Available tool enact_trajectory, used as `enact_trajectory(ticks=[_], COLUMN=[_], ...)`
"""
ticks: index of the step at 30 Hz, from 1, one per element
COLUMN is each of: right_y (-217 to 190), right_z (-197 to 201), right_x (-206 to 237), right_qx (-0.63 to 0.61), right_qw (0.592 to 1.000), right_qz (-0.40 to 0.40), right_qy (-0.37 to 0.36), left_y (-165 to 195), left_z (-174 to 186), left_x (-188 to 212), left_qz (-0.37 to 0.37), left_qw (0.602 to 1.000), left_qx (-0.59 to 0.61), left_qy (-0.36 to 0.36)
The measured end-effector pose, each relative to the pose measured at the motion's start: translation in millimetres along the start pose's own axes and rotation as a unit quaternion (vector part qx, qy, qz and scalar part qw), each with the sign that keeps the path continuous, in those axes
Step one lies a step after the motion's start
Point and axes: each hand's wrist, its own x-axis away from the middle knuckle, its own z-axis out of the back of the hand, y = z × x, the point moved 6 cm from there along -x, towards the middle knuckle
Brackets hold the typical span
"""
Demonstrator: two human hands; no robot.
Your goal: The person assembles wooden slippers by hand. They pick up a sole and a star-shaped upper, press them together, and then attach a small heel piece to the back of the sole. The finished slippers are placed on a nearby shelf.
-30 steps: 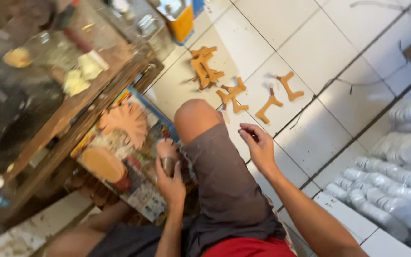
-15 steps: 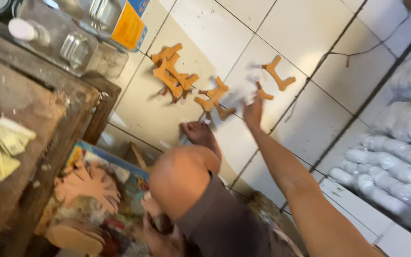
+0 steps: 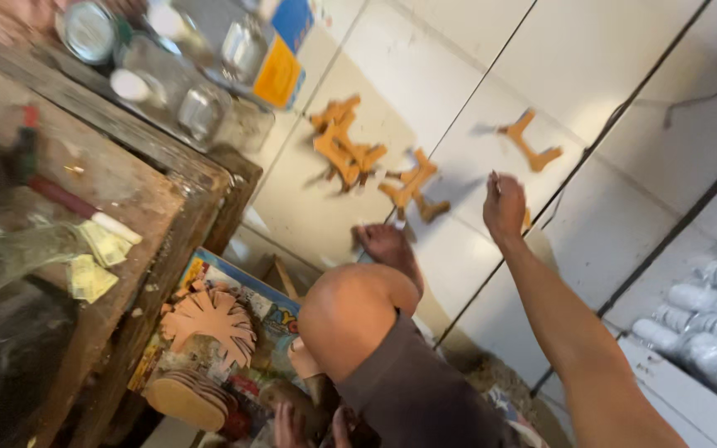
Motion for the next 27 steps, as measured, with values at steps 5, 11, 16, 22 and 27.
enact_trajectory(ticks=[5, 11, 16, 22, 27], right_y=[-55, -191, -247, -268, -283], right_z=[50, 139, 150, 153, 165], right_x=[65, 227, 323, 358, 372], right_qx=[-0.455, -0.657, -0.495, -0.472, -0.390], right_qw=[0.859, 0.553, 0.490, 0.454, 0.472], right_qz=[-0.055, 0.162, 0.372, 0.278, 0.369], right_qy=[-0.230, -0.486, -0.613, -0.703, -0.699], left_y=[-1, 77, 51, 2, 17], left_z=[9, 46, 147, 204, 226], left_x=[47, 85, 100, 122, 157], left_qz=[0.024, -0.041, -0.088, -0.104, -0.089], left_qw=[0.998, 0.782, 0.843, 0.798, 0.615], left_qx=[0.029, 0.555, 0.525, 0.588, 0.753], left_qy=[-0.040, -0.281, -0.074, -0.087, -0.218])
